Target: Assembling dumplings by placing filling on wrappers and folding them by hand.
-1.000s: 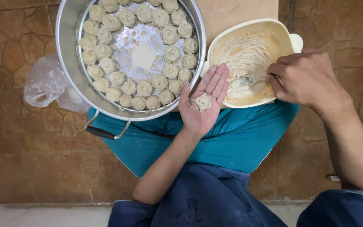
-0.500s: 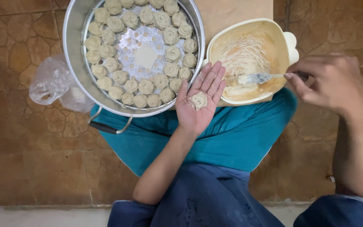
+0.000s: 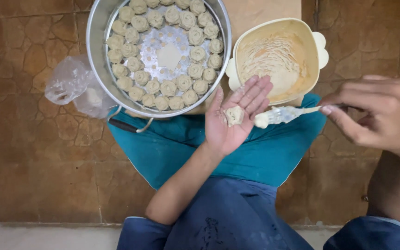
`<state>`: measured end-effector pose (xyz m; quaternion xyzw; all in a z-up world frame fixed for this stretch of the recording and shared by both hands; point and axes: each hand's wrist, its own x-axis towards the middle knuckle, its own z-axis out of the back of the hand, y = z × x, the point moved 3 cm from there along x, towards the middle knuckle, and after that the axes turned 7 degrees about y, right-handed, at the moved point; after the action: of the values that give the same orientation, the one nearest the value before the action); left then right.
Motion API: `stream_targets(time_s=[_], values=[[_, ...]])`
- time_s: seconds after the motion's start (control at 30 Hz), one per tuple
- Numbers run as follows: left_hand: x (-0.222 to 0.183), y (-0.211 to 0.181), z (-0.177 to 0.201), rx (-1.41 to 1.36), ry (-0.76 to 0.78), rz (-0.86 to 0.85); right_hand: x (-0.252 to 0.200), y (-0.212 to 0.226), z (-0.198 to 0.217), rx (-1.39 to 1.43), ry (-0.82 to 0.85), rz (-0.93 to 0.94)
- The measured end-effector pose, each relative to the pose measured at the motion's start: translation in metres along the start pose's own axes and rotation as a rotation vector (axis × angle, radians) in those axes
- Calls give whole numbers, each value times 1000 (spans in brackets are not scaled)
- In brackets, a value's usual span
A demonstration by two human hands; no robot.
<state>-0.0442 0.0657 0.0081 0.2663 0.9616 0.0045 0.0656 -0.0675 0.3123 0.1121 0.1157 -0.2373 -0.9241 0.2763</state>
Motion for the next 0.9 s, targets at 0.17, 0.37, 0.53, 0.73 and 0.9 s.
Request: stream_targets(time_s=[0.17, 0.37, 0.53, 0.73, 0.9], values=[[-18, 6, -16, 37, 49, 36, 12, 35, 0, -58, -13, 147], [-41, 3, -31, 52, 86, 89, 15, 77, 2, -297, -49, 204], [-52, 0, -33, 49, 70, 124, 5, 114, 2, -547, -100, 266], [-65, -4, -28, 87, 130, 167, -5, 152, 2, -782, -93, 287], [-74, -7, -25, 101, 182, 181, -13, 162, -4, -785, -21, 244]])
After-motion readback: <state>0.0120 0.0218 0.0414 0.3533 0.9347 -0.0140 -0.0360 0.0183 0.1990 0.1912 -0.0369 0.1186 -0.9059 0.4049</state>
